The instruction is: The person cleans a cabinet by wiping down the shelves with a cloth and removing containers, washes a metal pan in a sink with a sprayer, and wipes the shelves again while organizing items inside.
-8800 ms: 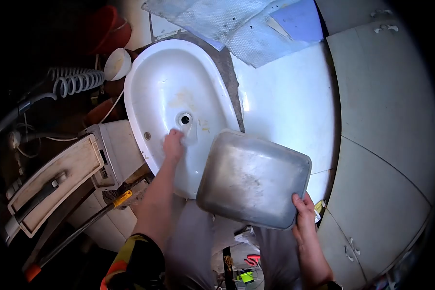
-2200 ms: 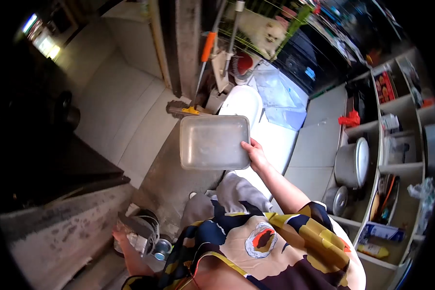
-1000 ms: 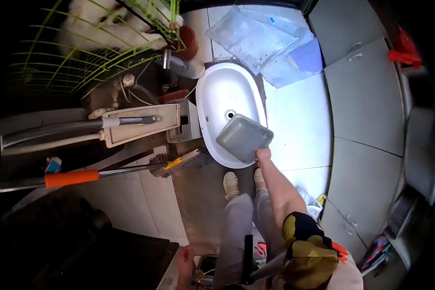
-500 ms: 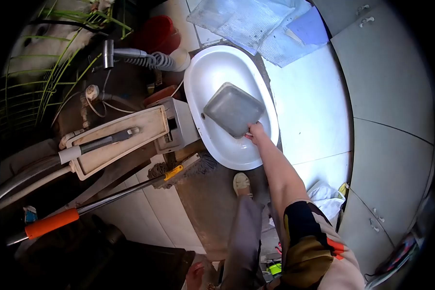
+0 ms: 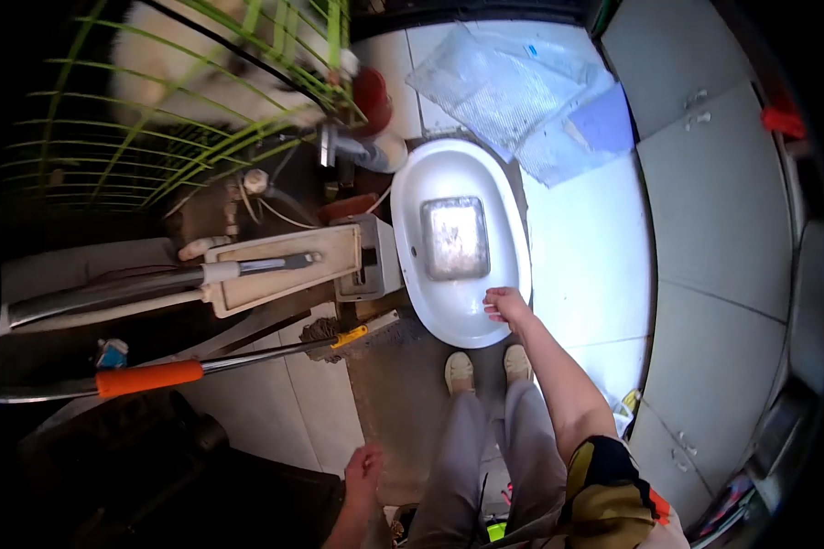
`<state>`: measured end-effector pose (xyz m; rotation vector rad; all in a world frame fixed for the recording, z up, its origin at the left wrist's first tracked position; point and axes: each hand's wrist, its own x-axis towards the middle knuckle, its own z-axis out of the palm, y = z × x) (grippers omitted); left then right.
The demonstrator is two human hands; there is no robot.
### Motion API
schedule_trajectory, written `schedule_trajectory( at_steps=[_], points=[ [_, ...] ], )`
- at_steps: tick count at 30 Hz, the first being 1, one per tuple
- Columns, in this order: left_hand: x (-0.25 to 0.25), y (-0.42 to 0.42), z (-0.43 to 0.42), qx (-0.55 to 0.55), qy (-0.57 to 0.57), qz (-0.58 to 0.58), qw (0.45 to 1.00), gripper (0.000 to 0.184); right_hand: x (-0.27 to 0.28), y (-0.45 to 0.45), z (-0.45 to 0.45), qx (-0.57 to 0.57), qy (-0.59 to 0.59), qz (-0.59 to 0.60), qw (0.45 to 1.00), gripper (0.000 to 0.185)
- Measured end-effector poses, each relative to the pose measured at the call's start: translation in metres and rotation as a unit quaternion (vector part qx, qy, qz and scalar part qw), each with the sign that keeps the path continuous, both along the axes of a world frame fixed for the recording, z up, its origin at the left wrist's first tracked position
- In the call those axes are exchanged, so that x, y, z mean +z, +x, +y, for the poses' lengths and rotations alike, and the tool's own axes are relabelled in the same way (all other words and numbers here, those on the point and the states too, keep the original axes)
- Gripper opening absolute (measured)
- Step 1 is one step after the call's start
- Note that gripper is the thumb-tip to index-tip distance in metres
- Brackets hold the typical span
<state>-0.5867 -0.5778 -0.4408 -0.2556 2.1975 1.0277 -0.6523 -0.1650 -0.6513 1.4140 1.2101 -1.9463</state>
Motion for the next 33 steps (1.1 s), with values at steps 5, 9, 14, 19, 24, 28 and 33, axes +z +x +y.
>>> schedule_trajectory(
  at_steps=[5, 9, 14, 19, 24, 28, 33],
  points=[
    [0.043, -0.116, 0.093, -0.047, 0.03, 0.138, 0.989, 0.024, 0.098, -0.046, 0.017, 0.033, 0.025, 0.081, 0.996, 0.027],
    [0.07, -0.17, 0.134, -0.03, 0.056, 0.196, 0.978, 0.022, 0.144, -0.087, 0.017, 0.036, 0.028, 0.151, 0.988, 0.029],
    [0.069, -0.208, 0.172, -0.053, 0.093, 0.234, 0.966, 0.022, 0.183, -0.101, -0.004, 0.053, 0.015, 0.197, 0.979, 0.029],
    [0.03, -0.259, 0.205, -0.079, 0.16, 0.282, 0.943, 0.031, 0.174, -0.108, -0.012, 0.029, 0.058, 0.237, 0.969, 0.027],
    [0.02, -0.354, 0.244, -0.101, 0.193, 0.348, 0.912, 0.03, 0.162, -0.173, -0.019, 0.036, 0.364, 0.377, 0.851, 0.039],
    [0.036, -0.385, 0.271, -0.101, 0.243, 0.309, 0.914, 0.028, 0.182, -0.254, -0.023, 0.007, 0.525, 0.425, 0.737, 0.039],
    [0.04, -0.375, 0.263, -0.047, 0.293, 0.201, 0.933, 0.024, 0.176, -0.282, -0.019, 0.134, 0.473, 0.429, 0.757, 0.028]
  ],
)
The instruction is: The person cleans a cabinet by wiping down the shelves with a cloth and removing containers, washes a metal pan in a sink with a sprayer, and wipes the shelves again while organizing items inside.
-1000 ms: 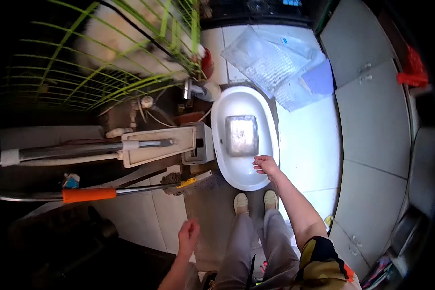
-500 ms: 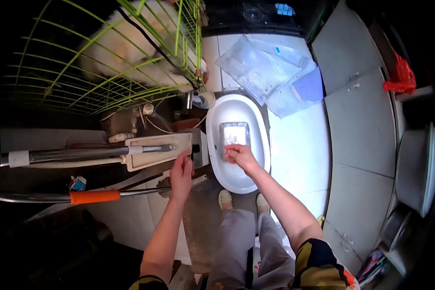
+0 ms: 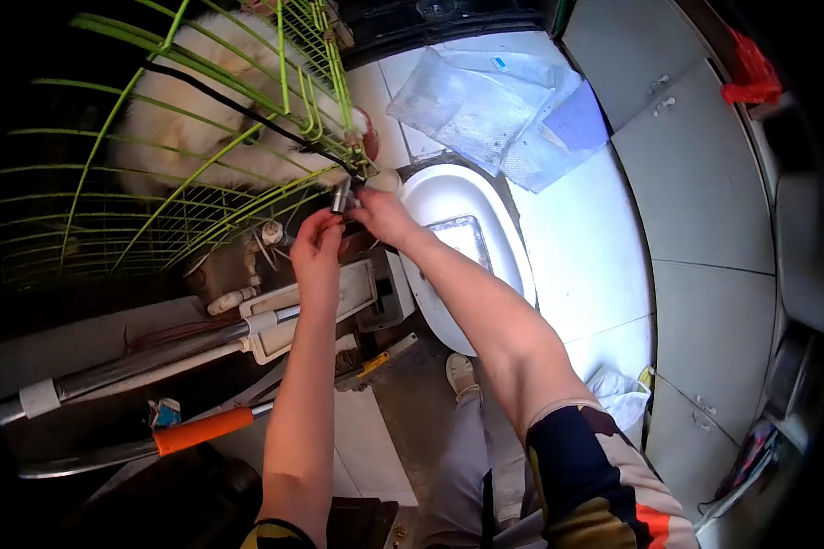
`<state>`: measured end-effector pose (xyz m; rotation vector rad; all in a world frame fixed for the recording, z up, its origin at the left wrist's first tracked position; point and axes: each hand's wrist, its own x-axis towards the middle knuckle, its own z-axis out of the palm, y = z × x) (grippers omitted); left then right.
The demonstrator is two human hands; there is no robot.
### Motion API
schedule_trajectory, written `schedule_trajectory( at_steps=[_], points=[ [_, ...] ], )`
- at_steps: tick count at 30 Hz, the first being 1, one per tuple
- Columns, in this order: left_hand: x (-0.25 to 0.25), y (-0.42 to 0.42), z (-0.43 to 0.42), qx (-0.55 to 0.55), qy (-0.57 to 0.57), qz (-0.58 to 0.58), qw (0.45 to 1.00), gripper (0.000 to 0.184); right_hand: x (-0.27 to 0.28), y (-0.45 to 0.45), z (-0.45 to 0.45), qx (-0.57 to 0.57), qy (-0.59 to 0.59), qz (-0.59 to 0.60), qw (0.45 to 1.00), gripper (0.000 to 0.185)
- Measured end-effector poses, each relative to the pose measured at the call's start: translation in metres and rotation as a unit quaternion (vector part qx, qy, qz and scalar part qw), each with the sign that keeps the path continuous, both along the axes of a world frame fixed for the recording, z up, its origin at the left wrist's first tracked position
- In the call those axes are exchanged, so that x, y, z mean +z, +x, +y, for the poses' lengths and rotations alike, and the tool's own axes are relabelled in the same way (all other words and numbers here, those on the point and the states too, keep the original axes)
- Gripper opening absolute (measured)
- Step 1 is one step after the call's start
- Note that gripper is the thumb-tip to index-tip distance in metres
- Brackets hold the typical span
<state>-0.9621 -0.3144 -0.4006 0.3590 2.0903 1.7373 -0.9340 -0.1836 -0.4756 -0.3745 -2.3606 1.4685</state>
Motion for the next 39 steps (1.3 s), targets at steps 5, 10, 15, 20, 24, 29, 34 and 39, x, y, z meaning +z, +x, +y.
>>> schedule_trajectory(
  at_steps=[5, 10, 15, 20, 24, 29, 34, 39],
  points=[
    [-0.011, 0.016, -0.034, 0.014, 0.011, -0.052, 0.998, 0.023, 0.021, 0.022, -0.015, 0.087, -0.206, -0.038, 0.974, 0.03],
    [-0.028, 0.031, -0.063, 0.011, -0.01, -0.105, 0.994, 0.022, 0.029, 0.043, -0.037, 0.049, -0.439, -0.014, 0.897, 0.026],
    [-0.021, 0.03, -0.056, 0.022, 0.021, -0.099, 0.995, 0.022, 0.018, 0.043, -0.043, -0.011, -0.513, 0.011, 0.858, 0.025],
    [-0.01, 0.019, -0.033, 0.004, 0.032, -0.069, 0.997, 0.022, 0.027, 0.015, -0.023, 0.024, -0.279, 0.015, 0.96, 0.024],
    [-0.01, 0.022, -0.035, 0.067, 0.059, -0.101, 0.991, 0.024, 0.036, 0.014, -0.016, 0.066, -0.163, 0.038, 0.984, 0.023],
    [0.007, 0.041, -0.033, 0.055, 0.053, -0.045, 0.996, 0.051, 0.042, 0.018, -0.015, 0.105, 0.047, 0.103, 0.988, 0.018],
    [0.019, 0.091, -0.044, 0.039, -0.018, 0.073, 0.996, 0.055, 0.036, 0.11, -0.062, 0.101, -0.109, -0.079, 0.986, 0.035],
    [0.01, 0.135, -0.031, -0.046, -0.235, 0.149, 0.959, 0.03, 0.018, 0.184, -0.104, -0.089, -0.234, -0.053, 0.967, 0.041]
  ],
)
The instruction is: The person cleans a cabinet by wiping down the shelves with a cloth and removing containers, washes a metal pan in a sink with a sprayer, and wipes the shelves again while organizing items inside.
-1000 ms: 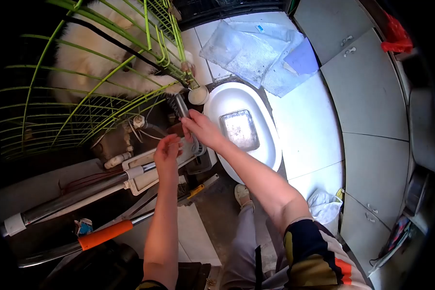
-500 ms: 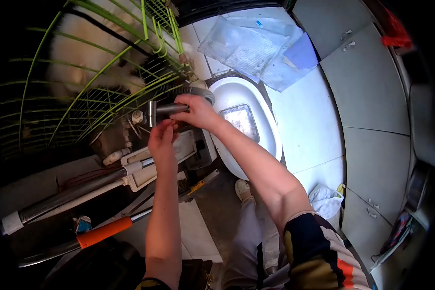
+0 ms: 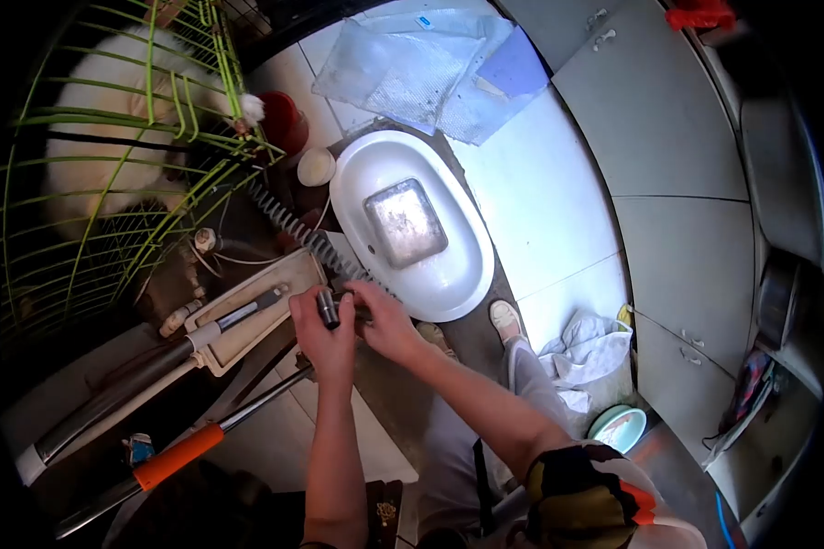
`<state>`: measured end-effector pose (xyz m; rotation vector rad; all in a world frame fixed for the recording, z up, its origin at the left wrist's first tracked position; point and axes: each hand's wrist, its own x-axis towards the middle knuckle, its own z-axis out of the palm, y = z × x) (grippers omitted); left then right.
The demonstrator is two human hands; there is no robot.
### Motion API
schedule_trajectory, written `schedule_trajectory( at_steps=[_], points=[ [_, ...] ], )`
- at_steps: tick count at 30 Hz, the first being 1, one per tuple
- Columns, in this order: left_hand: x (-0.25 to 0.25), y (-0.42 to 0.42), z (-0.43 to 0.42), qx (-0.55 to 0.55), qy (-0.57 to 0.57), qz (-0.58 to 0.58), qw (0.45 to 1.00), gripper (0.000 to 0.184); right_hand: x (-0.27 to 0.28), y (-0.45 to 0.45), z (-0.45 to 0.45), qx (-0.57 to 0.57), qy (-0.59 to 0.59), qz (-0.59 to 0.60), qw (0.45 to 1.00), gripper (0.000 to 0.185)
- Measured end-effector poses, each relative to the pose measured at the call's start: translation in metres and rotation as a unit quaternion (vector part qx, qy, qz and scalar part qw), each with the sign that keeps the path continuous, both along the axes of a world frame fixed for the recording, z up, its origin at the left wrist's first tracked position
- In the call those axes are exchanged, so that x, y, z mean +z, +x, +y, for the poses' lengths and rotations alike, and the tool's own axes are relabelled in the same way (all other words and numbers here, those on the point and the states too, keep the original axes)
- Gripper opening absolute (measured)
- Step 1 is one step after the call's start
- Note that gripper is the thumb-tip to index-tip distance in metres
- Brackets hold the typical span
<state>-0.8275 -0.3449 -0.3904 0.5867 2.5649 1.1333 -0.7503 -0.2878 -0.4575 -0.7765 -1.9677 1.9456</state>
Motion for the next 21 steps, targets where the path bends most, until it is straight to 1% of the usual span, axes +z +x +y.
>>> schedule_trajectory(
  at_steps=[1, 2, 4, 5, 6, 7, 8, 9, 10, 11, 12, 13, 14, 15, 16, 17, 18, 19, 20, 21],
  points=[
    [-0.011, 0.003, 0.004, -0.008, -0.039, 0.027, 0.999, 0.031, -0.009, 0.009, -0.005, -0.068, 0.029, 0.009, 0.997, 0.04],
    [-0.021, 0.006, 0.008, -0.015, -0.077, 0.054, 0.995, 0.032, -0.018, 0.017, -0.008, -0.07, 0.028, 0.007, 0.997, 0.04],
    [-0.031, 0.015, 0.024, -0.019, -0.082, 0.048, 0.995, 0.033, -0.024, 0.024, -0.01, -0.118, 0.115, -0.002, 0.986, 0.04],
    [-0.033, 0.019, 0.031, -0.038, -0.089, 0.036, 0.995, 0.036, -0.027, 0.026, -0.012, -0.155, 0.075, 0.007, 0.985, 0.027],
    [-0.034, 0.021, 0.037, -0.057, -0.097, 0.023, 0.993, 0.038, -0.031, 0.028, -0.01, -0.157, 0.073, 0.005, 0.985, 0.027],
    [-0.049, 0.02, 0.034, -0.085, -0.09, 0.032, 0.992, 0.04, -0.037, 0.029, -0.006, -0.175, -0.073, -0.016, 0.982, 0.021],
    [-0.061, 0.015, 0.03, -0.087, -0.092, 0.031, 0.991, 0.04, -0.044, 0.029, -0.001, -0.188, -0.219, -0.036, 0.957, 0.017],
    [-0.073, 0.009, 0.025, -0.068, -0.011, -0.197, 0.978, 0.04, -0.055, 0.037, 0.012, -0.126, -0.363, -0.011, 0.923, 0.024],
    [-0.089, 0.006, 0.022, -0.045, 0.069, -0.413, 0.907, 0.04, -0.067, 0.044, 0.019, -0.129, -0.364, -0.011, 0.923, 0.024],
    [-0.113, 0.008, 0.02, -0.095, 0.073, -0.299, 0.947, 0.029, -0.078, 0.05, 0.025, -0.111, -0.5, 0.004, 0.859, 0.03],
    [-0.131, 0.01, 0.017, -0.095, 0.07, -0.302, 0.946, 0.029, -0.09, 0.055, 0.027, -0.092, -0.626, 0.019, 0.774, 0.037],
    [-0.144, 0.011, 0.017, -0.076, 0.058, -0.337, 0.937, 0.025, -0.1, 0.057, 0.026, -0.079, -0.61, -0.021, 0.788, 0.046],
    [-0.158, 0.012, 0.016, -0.055, 0.045, -0.373, 0.925, 0.02, -0.109, 0.058, 0.023, -0.081, -0.613, -0.022, 0.786, 0.046],
    [-0.164, 0.014, 0.018, -0.001, 0.033, -0.387, 0.921, 0.013, -0.117, 0.058, 0.017, -0.114, -0.563, -0.053, 0.817, 0.045],
    [-0.177, 0.016, 0.018, 0.001, 0.029, -0.389, 0.921, 0.013, -0.125, 0.059, 0.012, -0.146, -0.51, -0.084, 0.844, 0.045],
    [-0.192, 0.018, 0.019, -0.002, -0.014, -0.332, 0.943, 0.01, -0.134, 0.061, 0.011, -0.109, -0.415, -0.057, 0.902, 0.034],
    [-0.204, 0.018, 0.021, -0.006, -0.058, -0.273, 0.96, 0.015, -0.144, 0.061, 0.006, -0.11, -0.418, -0.059, 0.9, 0.034],
    [-0.188, 0.019, 0.036, -0.002, -0.11, -0.216, 0.97, 0.02, -0.153, 0.057, -0.002, -0.14, -0.332, -0.025, 0.932, 0.03],
    [-0.198, 0.019, 0.039, -0.001, -0.115, -0.217, 0.969, 0.02, -0.162, 0.053, -0.01, -0.168, -0.243, 0.009, 0.955, 0.029],
    [-0.204, 0.019, 0.043, -0.011, -0.112, -0.211, 0.971, 0.021, -0.164, 0.051, -0.009, -0.185, -0.145, 0.001, 0.972, 0.029]
  ],
)
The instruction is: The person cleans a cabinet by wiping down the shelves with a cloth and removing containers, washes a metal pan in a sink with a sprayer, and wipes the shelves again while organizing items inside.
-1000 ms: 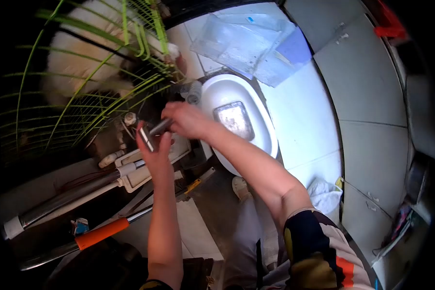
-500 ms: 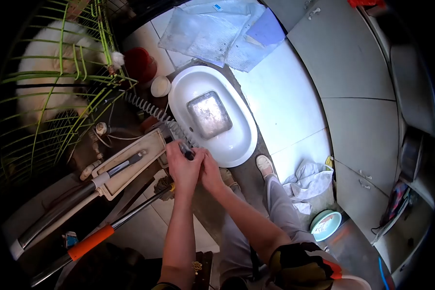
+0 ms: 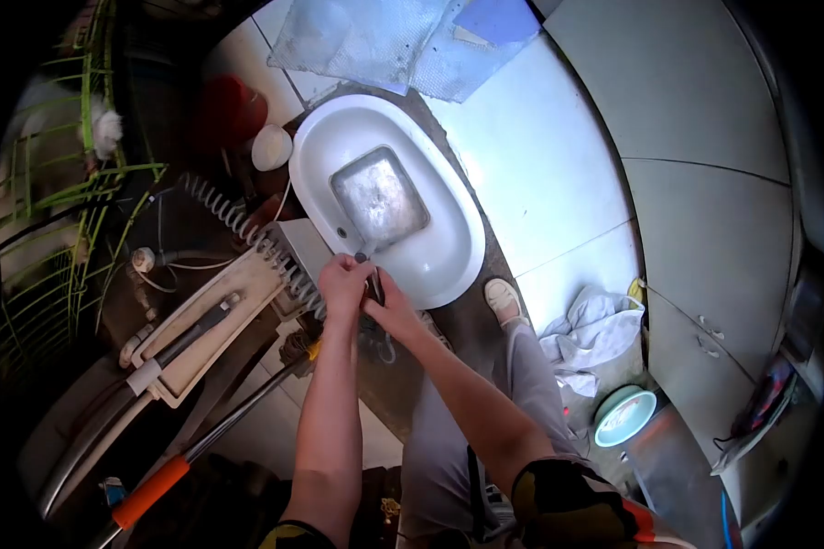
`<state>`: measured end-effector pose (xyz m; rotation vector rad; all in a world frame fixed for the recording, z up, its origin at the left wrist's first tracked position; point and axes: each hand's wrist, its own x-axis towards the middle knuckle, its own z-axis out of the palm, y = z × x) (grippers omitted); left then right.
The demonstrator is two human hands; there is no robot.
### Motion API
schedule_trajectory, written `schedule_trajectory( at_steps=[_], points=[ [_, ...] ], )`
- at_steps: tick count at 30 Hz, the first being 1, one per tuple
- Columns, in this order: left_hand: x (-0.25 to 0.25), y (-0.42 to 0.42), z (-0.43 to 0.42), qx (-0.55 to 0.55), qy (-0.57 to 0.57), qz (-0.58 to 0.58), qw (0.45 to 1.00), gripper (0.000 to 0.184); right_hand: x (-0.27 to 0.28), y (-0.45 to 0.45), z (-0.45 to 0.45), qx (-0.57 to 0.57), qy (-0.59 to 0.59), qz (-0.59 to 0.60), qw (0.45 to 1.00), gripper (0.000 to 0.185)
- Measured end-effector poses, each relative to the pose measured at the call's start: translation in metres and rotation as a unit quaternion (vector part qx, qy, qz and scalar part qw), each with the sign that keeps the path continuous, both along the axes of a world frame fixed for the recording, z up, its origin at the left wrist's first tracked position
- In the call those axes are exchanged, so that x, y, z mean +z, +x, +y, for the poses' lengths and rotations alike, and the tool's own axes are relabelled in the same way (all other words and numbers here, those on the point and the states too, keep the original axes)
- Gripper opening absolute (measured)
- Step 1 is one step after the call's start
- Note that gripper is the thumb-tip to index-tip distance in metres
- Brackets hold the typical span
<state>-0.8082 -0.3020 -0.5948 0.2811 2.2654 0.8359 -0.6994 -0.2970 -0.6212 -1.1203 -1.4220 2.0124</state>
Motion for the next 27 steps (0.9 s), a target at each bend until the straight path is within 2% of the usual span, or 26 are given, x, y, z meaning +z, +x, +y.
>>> schedule_trajectory(
  at_steps=[1, 2, 3, 6, 8, 9, 11, 15, 17, 20, 22, 26, 27],
  points=[
    [-0.01, 0.002, 0.003, -0.014, 0.005, 0.003, 1.0, 0.023, -0.005, -0.001, 0.0, -0.018, 0.096, -0.038, 0.995, 0.031],
    [-0.014, 0.002, 0.005, 0.0, -0.003, -0.063, 0.998, 0.023, -0.008, 0.001, 0.009, 0.012, -0.093, -0.049, 0.994, 0.031],
    [-0.019, 0.0, 0.004, -0.003, -0.006, -0.065, 0.998, 0.023, -0.01, 0.002, 0.016, 0.042, -0.276, -0.057, 0.959, 0.033],
    [-0.03, -0.01, 0.006, -0.044, 0.027, -0.109, 0.993, 0.027, -0.019, 0.001, 0.028, 0.039, -0.216, -0.04, 0.975, 0.028],
    [-0.022, -0.019, 0.016, 0.0, -0.047, -0.292, 0.955, 0.033, -0.025, 0.007, 0.035, 0.036, -0.248, -0.04, 0.967, 0.032],
    [-0.03, -0.023, 0.016, -0.002, -0.047, -0.292, 0.955, 0.033, -0.029, 0.009, 0.039, 0.036, -0.279, -0.039, 0.959, 0.035],
    [-0.056, -0.03, 0.008, 0.129, -0.009, -0.318, 0.939, 0.036, -0.046, 0.014, 0.043, 0.03, -0.279, -0.037, 0.959, 0.037],
    [-0.133, -0.036, -0.008, 0.232, 0.006, -0.28, 0.932, 0.031, -0.074, 0.019, 0.05, 0.022, -0.25, -0.033, 0.968, 0.038],
    [-0.162, -0.03, -0.008, 0.234, -0.003, -0.278, 0.932, 0.03, -0.076, 0.019, 0.055, 0.017, -0.254, -0.041, 0.966, 0.037],
    [-0.195, -0.02, -0.007, 0.211, -0.036, -0.226, 0.95, 0.032, -0.082, 0.023, 0.056, 0.015, -0.263, -0.046, 0.964, 0.035],
    [-0.215, -0.018, -0.01, 0.186, -0.115, -0.225, 0.949, 0.039, -0.087, 0.027, 0.055, 0.019, -0.265, -0.073, 0.961, 0.034],
    [-0.272, -0.015, -0.025, 0.152, -0.144, -0.171, 0.963, 0.041, -0.076, 0.031, 0.056, 0.05, -0.281, -0.064, 0.956, 0.032],
    [-0.296, -0.016, -0.035, 0.066, -0.179, -0.06, 0.98, 0.04, -0.071, 0.026, 0.059, 0.053, -0.283, -0.065, 0.955, 0.032]
  ],
)
